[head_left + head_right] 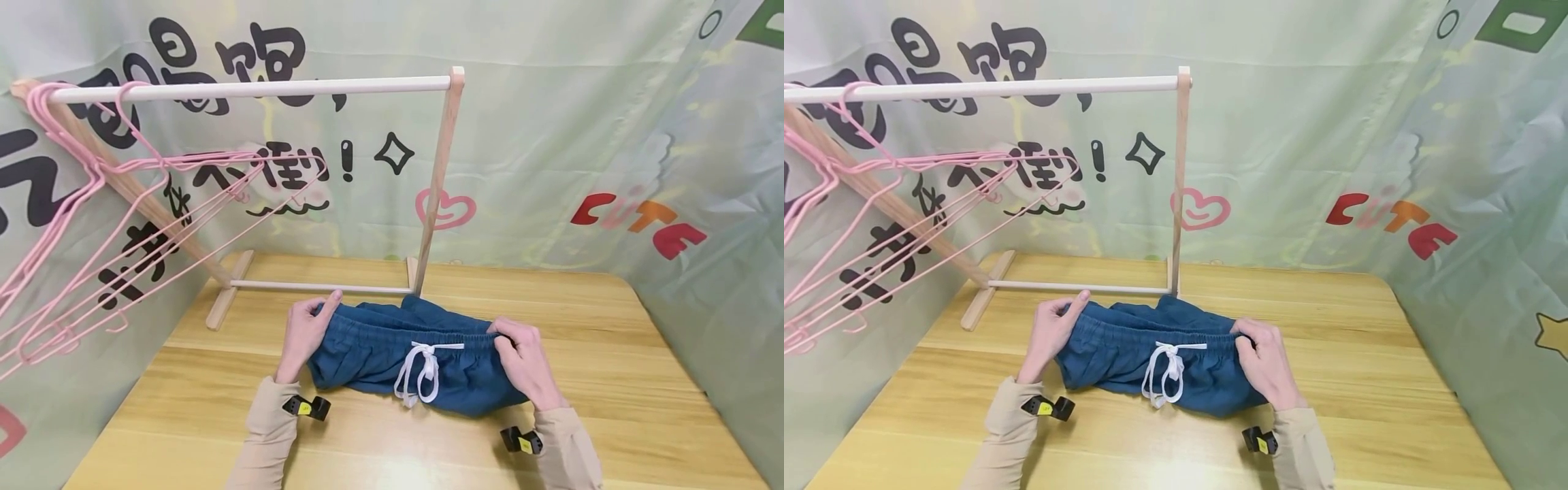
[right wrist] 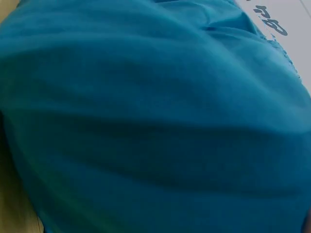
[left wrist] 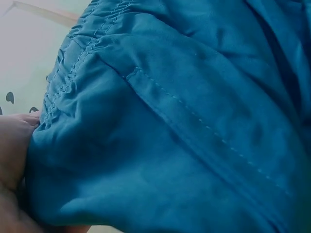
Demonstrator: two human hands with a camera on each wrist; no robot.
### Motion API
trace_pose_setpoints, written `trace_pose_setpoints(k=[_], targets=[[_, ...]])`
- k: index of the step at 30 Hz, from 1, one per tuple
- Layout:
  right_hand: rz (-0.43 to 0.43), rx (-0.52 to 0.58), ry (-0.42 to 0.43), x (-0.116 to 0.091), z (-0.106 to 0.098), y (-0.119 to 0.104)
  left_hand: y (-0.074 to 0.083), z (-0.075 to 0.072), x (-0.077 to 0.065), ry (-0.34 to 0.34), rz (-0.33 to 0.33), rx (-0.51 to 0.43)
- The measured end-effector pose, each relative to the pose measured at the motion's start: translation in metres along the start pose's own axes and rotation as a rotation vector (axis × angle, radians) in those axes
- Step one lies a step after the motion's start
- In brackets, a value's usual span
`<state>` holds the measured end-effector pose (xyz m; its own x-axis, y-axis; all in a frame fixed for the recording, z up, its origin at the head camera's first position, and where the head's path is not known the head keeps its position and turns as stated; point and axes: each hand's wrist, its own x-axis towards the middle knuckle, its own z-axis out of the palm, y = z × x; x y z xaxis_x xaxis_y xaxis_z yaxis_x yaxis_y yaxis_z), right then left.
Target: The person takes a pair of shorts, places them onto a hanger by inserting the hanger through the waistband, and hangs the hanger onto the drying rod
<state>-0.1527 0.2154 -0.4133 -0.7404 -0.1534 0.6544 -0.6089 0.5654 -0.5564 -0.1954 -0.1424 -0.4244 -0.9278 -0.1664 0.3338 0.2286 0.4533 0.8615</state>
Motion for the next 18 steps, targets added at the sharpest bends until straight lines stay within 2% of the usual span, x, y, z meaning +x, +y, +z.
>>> trace_pose_setpoints(k=[6, 13, 18], targets=[[-0.026, 0.001, -0.009, -0.0007, -0.0035, -0.0015, -0.0001, -0.003, -0.0001, 0.004, -0.001, 0.017], [-0.032, -0.124, 0.057, -0.0001, -0.0068, -0.0051, 0.0039, -0.0042, -0.0014, 0.077, 0.004, 0.014], [-0.034, -0.074, 0.051, -0.0016, -0.0077, -0.0043, 0.0053, -0.0044, -0.0018, 0.105, 0.005, 0.018]])
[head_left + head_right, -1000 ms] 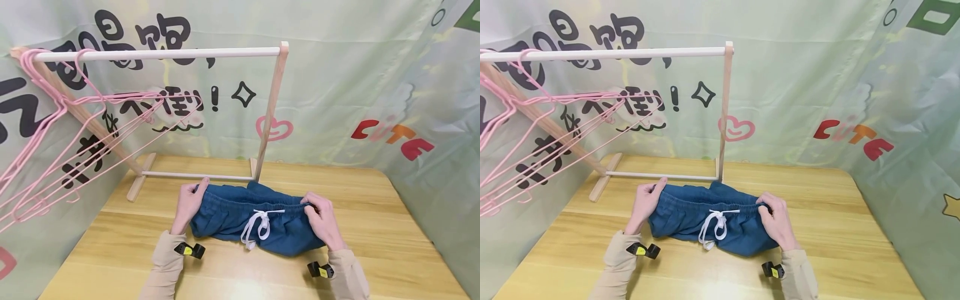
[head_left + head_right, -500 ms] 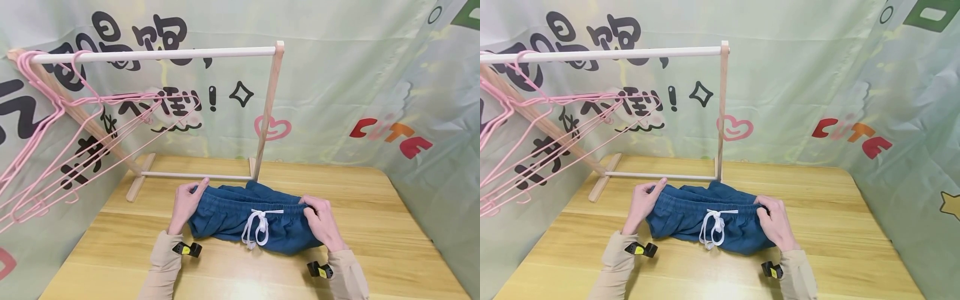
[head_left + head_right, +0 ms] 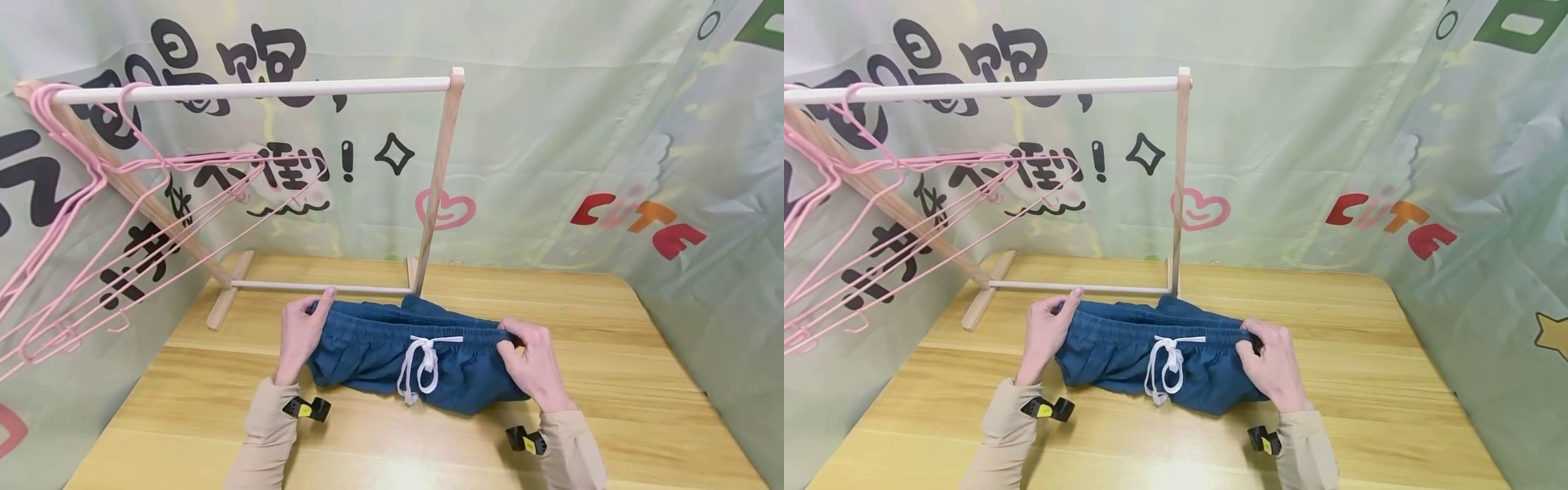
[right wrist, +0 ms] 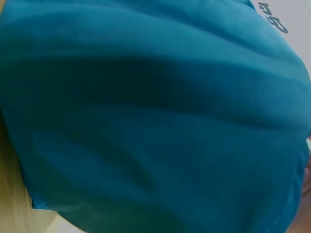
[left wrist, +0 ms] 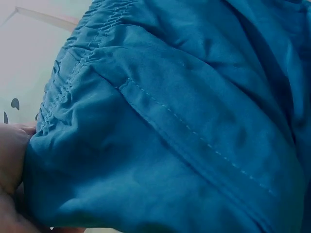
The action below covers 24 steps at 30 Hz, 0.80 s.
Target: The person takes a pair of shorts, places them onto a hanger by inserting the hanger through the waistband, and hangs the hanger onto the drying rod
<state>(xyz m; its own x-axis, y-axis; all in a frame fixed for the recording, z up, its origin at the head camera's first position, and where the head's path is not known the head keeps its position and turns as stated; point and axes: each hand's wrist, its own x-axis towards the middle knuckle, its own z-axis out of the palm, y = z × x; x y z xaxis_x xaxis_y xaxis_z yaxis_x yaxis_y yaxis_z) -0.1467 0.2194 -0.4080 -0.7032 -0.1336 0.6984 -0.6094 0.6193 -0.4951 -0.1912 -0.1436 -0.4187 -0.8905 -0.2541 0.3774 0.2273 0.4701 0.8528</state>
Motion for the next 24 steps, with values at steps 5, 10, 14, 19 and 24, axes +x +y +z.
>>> trace_pose_setpoints(k=[5, 10, 14, 19, 24], targets=[[0.07, 0.101, -0.027, -0.001, -0.002, -0.001, -0.001, 0.0, 0.0, 0.02, 0.009, 0.022], [0.099, 0.167, -0.054, 0.001, -0.004, -0.002, -0.003, -0.001, 0.0, 0.008, 0.014, 0.046], [0.073, 0.202, -0.058, 0.001, -0.003, -0.001, -0.004, -0.007, -0.001, -0.072, 0.009, 0.121], [0.021, 0.209, -0.075, 0.002, -0.004, 0.001, 0.001, -0.023, -0.002, -0.125, 0.054, 0.154], [-0.066, 0.185, -0.068, 0.002, -0.004, 0.0, 0.018, -0.052, 0.005, 0.092, 0.272, 0.119]])
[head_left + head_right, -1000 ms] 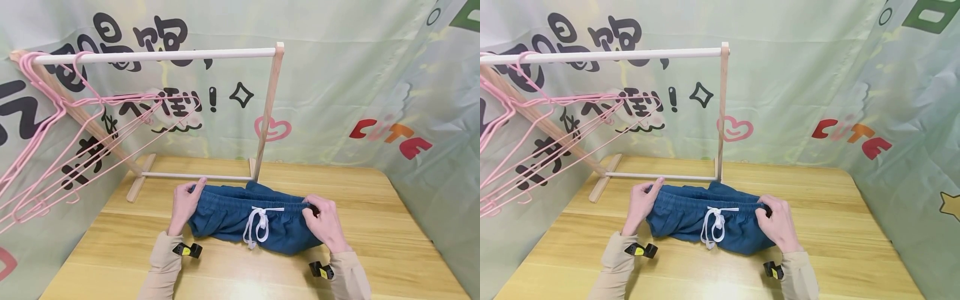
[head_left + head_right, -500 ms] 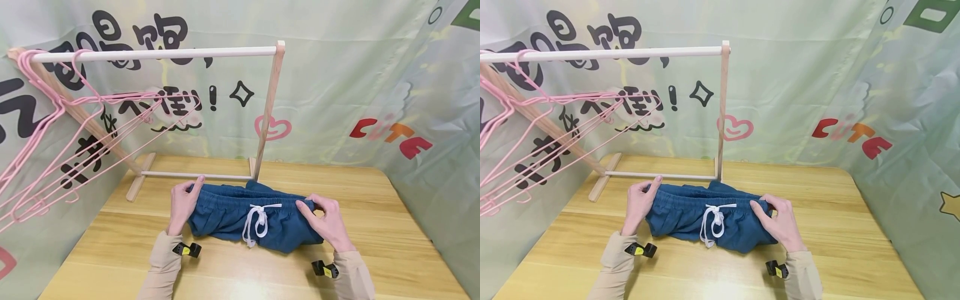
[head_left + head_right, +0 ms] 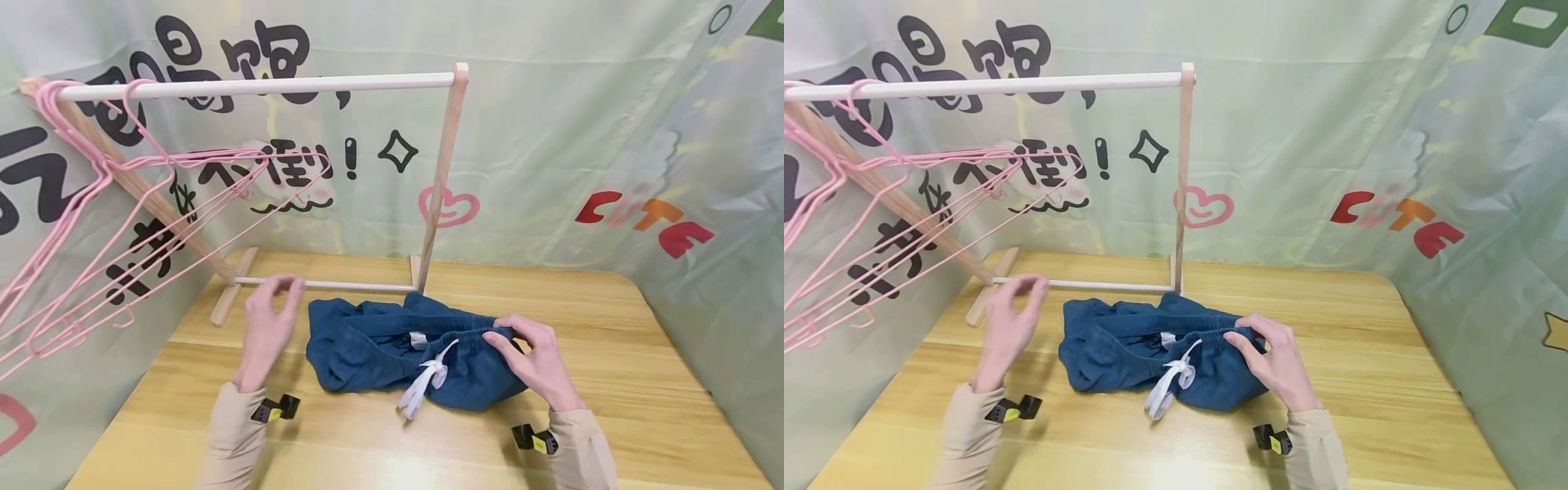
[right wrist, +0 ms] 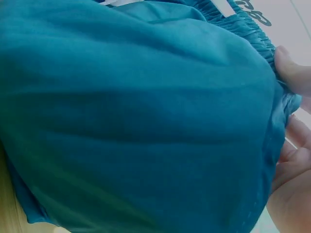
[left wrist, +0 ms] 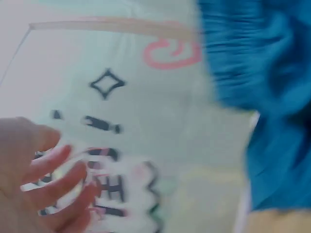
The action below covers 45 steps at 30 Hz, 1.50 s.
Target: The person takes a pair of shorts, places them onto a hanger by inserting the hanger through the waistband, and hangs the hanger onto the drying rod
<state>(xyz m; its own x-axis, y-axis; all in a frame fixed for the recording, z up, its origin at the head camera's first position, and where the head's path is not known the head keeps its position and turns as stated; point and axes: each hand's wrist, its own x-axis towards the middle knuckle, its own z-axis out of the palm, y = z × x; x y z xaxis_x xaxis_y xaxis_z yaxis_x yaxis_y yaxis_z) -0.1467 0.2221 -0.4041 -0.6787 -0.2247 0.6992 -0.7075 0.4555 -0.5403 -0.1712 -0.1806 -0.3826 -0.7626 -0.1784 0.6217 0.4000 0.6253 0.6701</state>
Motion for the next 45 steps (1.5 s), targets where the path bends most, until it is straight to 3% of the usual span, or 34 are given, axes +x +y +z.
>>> trace_pose_setpoints(k=[5, 8, 12, 16, 24, 31, 38, 45], targets=[[-0.035, -0.042, -0.006, -0.001, -0.002, 0.002, 0.013, -0.039, 0.024, 0.323, 0.191, 0.069], [-0.028, -0.048, -0.024, 0.0, -0.003, 0.002, 0.018, -0.061, 0.037, 0.454, 0.23, 0.142], [-0.03, -0.054, -0.042, 0.0, -0.003, 0.001, 0.02, -0.083, 0.047, 0.557, 0.232, 0.242], [-0.033, -0.064, -0.051, 0.0, -0.003, 0.0, 0.017, -0.099, 0.052, 0.575, 0.206, 0.34], [-0.089, -0.112, -0.054, 0.001, -0.003, 0.002, 0.005, -0.118, 0.058, 0.489, 0.071, 0.501], [-0.107, -0.119, -0.041, 0.002, -0.003, 0.003, 0.002, -0.124, 0.064, 0.496, 0.036, 0.494], [-0.045, -0.158, -0.039, 0.001, -0.003, 0.002, 0.004, -0.132, 0.064, 0.528, 0.025, 0.544], [-0.023, -0.141, -0.011, 0.001, -0.002, -0.001, 0.007, -0.135, 0.066, 0.538, -0.04, 0.531]])
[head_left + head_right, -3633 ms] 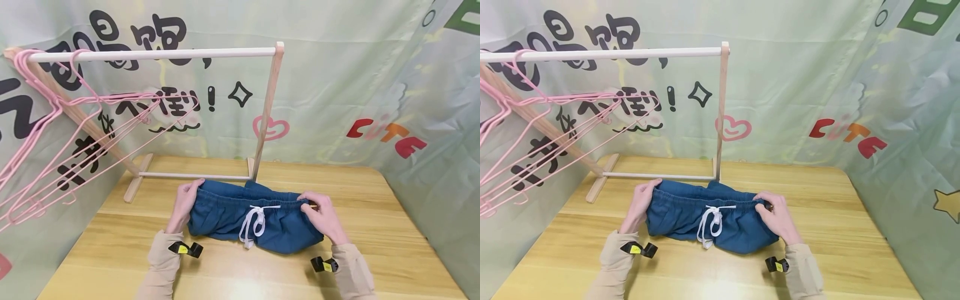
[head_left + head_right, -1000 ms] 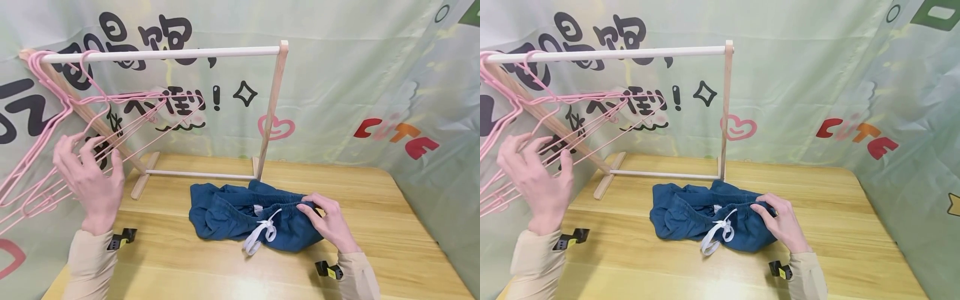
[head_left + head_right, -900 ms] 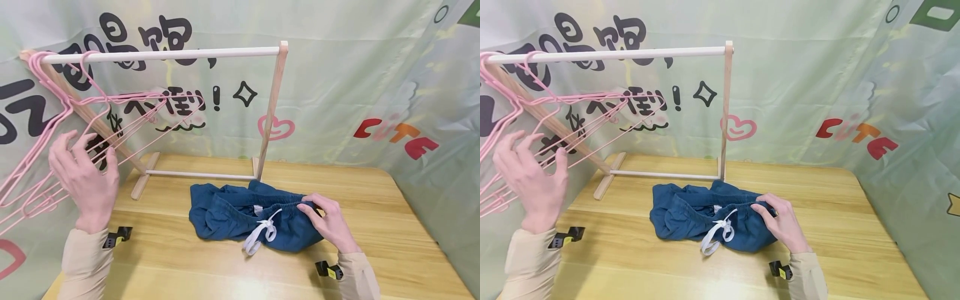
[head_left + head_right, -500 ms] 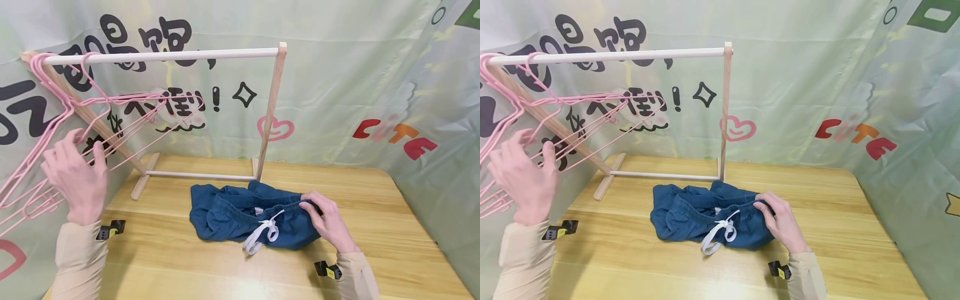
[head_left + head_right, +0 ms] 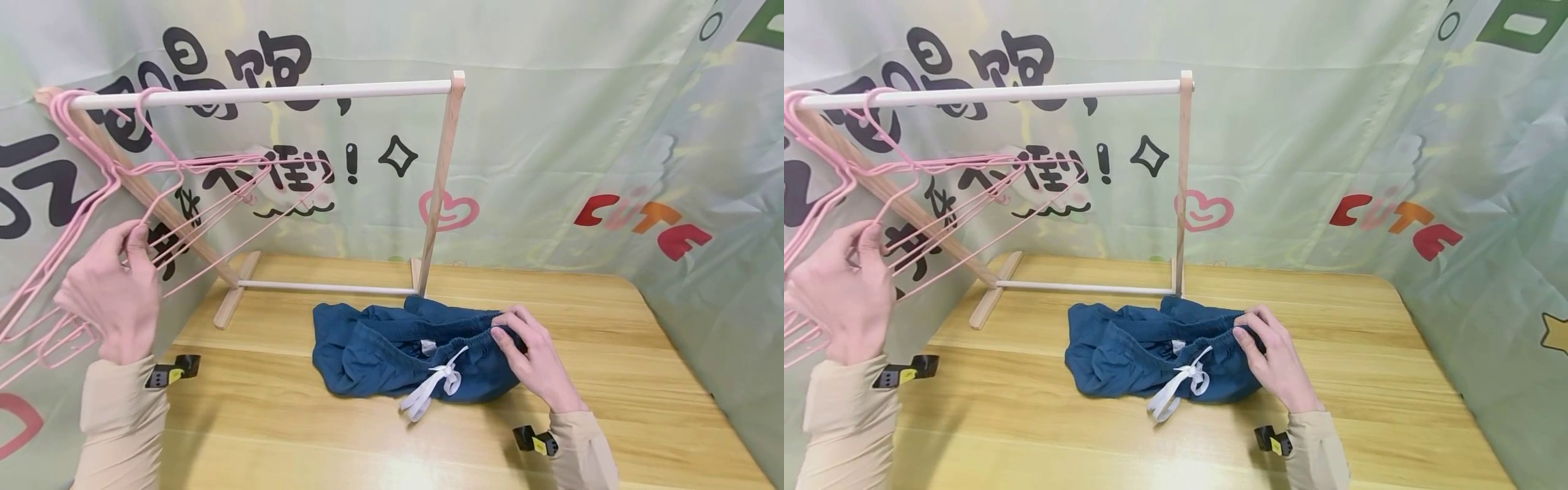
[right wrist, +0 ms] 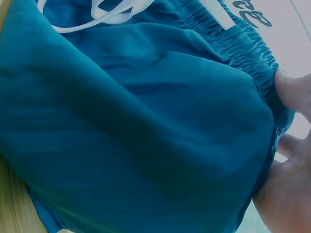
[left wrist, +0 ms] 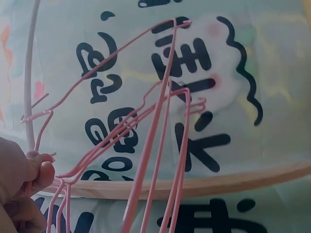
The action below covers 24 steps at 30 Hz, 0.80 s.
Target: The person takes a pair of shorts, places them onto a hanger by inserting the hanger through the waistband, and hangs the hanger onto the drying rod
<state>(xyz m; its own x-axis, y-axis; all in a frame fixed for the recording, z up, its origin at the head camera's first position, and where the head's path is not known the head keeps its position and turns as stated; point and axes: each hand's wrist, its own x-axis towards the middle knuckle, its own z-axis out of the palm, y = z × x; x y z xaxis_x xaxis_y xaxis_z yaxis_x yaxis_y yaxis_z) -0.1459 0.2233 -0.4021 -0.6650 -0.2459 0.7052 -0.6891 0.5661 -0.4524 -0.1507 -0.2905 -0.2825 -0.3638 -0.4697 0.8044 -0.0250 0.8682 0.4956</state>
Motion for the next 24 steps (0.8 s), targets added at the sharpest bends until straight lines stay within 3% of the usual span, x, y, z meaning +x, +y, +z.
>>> trace_pose_setpoints(k=[4, 9, 17, 24], targets=[[0.02, 0.008, -0.01, -0.001, -0.001, 0.0, 0.002, 0.001, 0.001, 0.011, -0.047, -0.012], [0.059, 0.002, -0.041, -0.001, -0.002, 0.002, 0.005, 0.002, 0.002, 0.072, -0.085, -0.046], [0.065, 0.0, -0.032, -0.001, -0.001, 0.003, 0.01, -0.001, 0.0, 0.201, -0.041, -0.216], [0.067, 0.02, -0.007, 0.0, -0.001, 0.0, 0.012, -0.002, -0.006, 0.27, -0.064, -0.261]])
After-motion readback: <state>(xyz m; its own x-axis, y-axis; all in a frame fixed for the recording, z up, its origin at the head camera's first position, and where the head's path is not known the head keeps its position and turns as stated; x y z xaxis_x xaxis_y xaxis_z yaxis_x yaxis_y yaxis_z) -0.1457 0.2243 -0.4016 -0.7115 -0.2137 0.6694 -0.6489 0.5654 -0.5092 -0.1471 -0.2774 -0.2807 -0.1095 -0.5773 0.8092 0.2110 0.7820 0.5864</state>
